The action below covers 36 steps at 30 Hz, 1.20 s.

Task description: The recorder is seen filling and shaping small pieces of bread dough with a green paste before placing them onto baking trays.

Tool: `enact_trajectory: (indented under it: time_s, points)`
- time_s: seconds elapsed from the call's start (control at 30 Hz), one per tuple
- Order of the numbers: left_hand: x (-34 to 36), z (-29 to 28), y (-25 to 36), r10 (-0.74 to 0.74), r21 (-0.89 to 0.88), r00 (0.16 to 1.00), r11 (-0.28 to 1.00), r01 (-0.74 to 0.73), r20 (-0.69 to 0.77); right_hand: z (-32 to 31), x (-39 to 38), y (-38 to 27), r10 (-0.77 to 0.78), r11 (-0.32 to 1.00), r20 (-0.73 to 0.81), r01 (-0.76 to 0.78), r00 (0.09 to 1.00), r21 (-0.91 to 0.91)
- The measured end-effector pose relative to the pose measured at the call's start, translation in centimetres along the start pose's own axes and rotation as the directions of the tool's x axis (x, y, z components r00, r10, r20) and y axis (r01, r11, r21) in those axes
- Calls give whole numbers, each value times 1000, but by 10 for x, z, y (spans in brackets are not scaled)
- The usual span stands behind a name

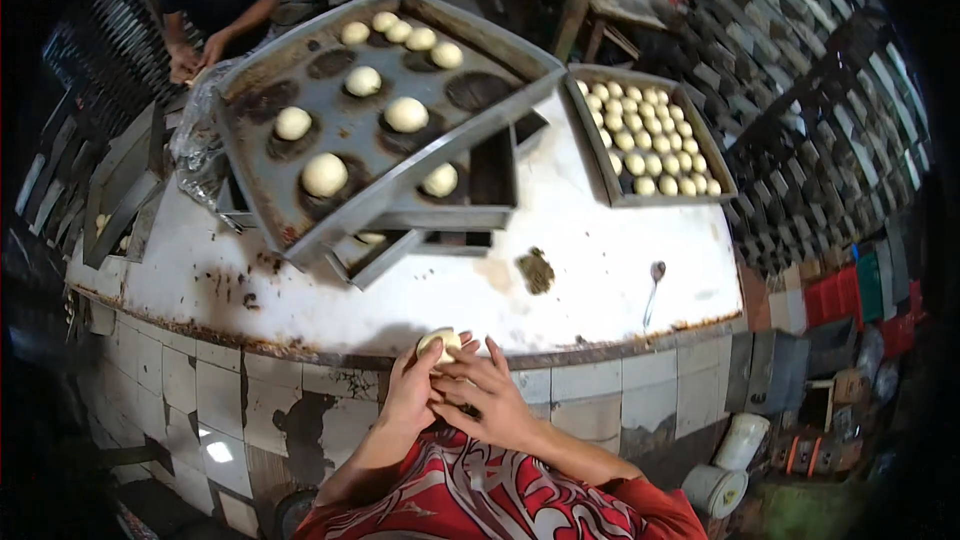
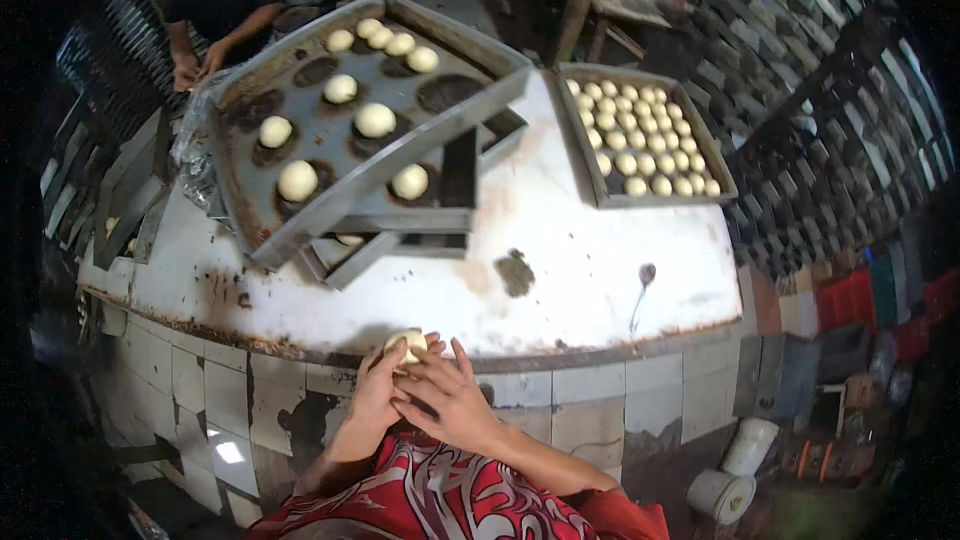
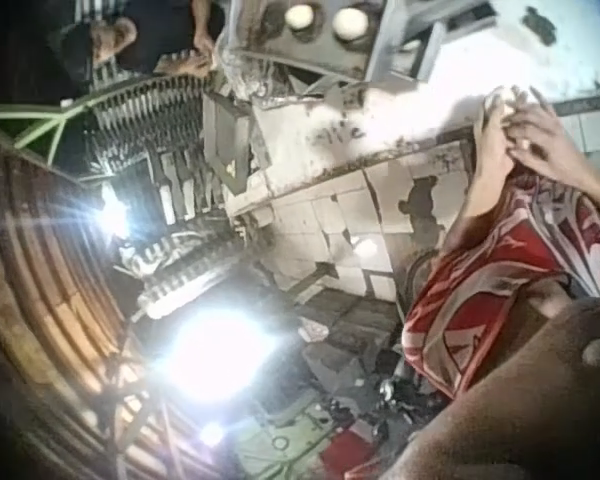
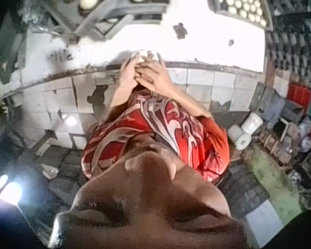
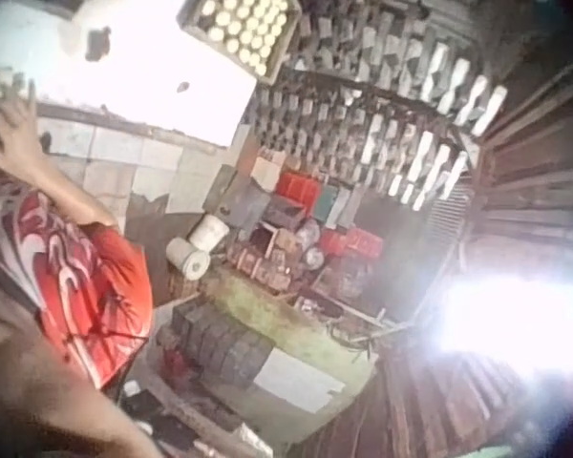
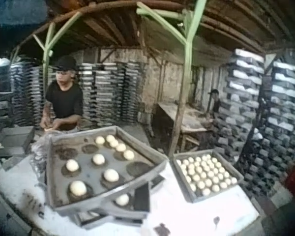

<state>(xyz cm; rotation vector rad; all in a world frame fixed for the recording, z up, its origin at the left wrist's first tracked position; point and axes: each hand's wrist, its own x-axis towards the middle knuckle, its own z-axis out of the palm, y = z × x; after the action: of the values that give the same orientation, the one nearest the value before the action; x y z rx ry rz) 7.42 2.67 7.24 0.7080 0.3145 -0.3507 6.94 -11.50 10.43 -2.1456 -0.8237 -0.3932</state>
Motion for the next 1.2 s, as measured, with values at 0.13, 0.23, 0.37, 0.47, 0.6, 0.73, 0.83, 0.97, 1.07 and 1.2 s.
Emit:
enact_trajectory:
  time_s: [0.13, 0.23, 0.37, 0.47, 0.6, 0.73, 0.83, 0.97, 1.07, 1.2]
  points:
    - [-1, -13, -75, 123, 244, 976, 967, -76, -182, -4, -56, 36, 581, 720, -81, -464, 810, 516]
    - [-13, 28, -105, 150, 364, 986, 917, -164, 68, 24, -48, 91, 778, 434, -37, -495, 627, 752]
    - [-7, 8, -64, -74, -43, 986, 996, 81, 148, 4, -36, 153, 623, 757, -357, -651, 696, 52]
    - [-14, -23, -60, 3, -27, 994, 1000, -6, -110, 20, -31, 165, 551, 742, -387, -646, 739, -177]
    - [-23, -75, -38, 37, -40, 978, 998, -46, -204, 47, -37, 173, 445, 707, -412, -594, 795, -384]
    - [-17, -111, 0, 57, -74, 985, 995, -70, -164, 38, -33, 163, 517, 677, -334, -615, 788, -404]
    - [-6, -116, 23, -24, -123, 999, 992, 19, -43, 14, -13, 136, 887, 452, -11, -864, 461, 222]
    - [16, -97, 39, -129, -107, 956, 981, 162, 264, 18, 16, 56, 858, 261, 91, -582, 506, 770]
    - [30, -67, 31, -127, -144, 912, 970, 196, 390, 33, 26, 17, 683, 692, -125, -584, 719, 423]
    - [40, -47, 11, -65, -129, 944, 985, 112, 324, 63, 22, 14, 325, 866, -333, -420, 885, -270]
